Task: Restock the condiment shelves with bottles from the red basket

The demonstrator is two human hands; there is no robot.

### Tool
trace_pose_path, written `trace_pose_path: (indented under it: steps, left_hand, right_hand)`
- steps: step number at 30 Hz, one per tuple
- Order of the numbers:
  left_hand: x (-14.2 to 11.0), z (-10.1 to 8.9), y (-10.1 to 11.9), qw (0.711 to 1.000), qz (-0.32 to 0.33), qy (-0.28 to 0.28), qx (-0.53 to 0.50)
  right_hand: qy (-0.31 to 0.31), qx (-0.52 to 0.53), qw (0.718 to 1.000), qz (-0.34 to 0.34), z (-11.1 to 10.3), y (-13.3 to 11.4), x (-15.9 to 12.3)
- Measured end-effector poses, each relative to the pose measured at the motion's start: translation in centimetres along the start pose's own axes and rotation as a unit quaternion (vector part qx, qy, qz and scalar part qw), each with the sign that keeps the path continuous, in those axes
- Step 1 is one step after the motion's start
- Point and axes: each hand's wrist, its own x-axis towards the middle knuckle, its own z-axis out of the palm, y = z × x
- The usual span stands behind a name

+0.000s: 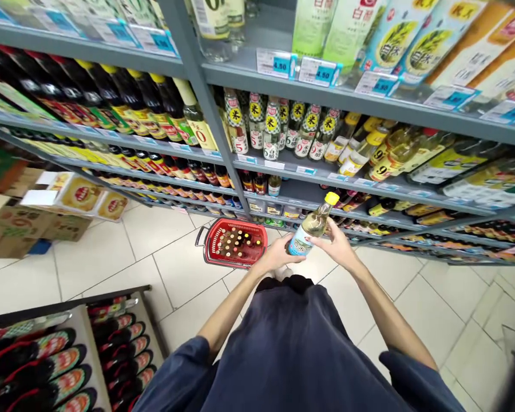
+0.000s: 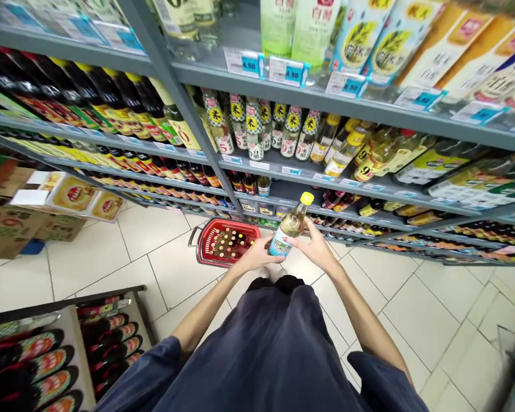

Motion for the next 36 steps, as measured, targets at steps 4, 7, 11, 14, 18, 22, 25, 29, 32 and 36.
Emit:
trace_pose_path:
  steps: [4,7,11,14,18,22,25,29,32,36]
  left_hand:
    - [0.6,0.7,-0.2,1.000,-0.010,0.017,0.003]
    - [1.4,1.6,-2.1,0.999,-0.011,0.041,-0.001]
    - [5.1,1.7,-8.4,0.999,0.008,0.046,0.001]
    - [9.7,0.5,-14.2,0.996,0.027,0.066,0.044]
    - [16.0,-1.5,-19.5,0.980,0.085,0.139,0.115]
    - [20.4,-3.4,-21.6,0.937,0.169,0.260,0.164]
    - [22.3,-4.8,-22.5,0.910,0.212,0.303,0.186]
    - [22.9,-7.1,-24.2,0.880,0.202,0.390,0.183]
    - [22.6,-9.4,-25.6,0.857,0.202,0.441,0.177]
    - [23.3,-12.3,-26.7,0.847,0.220,0.440,0.199]
  right_hand:
    - [-0.030,0.031,0.999,0.016,0.0,0.9,1.2]
    - [-0.051,0.047,0.995,0.069,0.6,4.2,1.6]
    - [-0.063,-0.030,0.995,0.076,1.8,11.5,3.4]
    - [-0.039,-0.086,0.995,0.020,2.4,16.8,6.7]
    - [0.031,-0.138,0.982,-0.126,3.0,21.9,13.5]
    - [0.067,-0.135,0.967,-0.205,3.7,24.5,19.8]
    - [0.082,-0.171,0.959,-0.211,4.0,25.7,23.3]
    - [0.091,-0.197,0.954,-0.207,4.2,27.6,26.8]
    - [0.087,-0.191,0.952,-0.222,4.4,28.9,29.0]
    - [0.065,-0.200,0.957,-0.201,4.7,29.4,30.6]
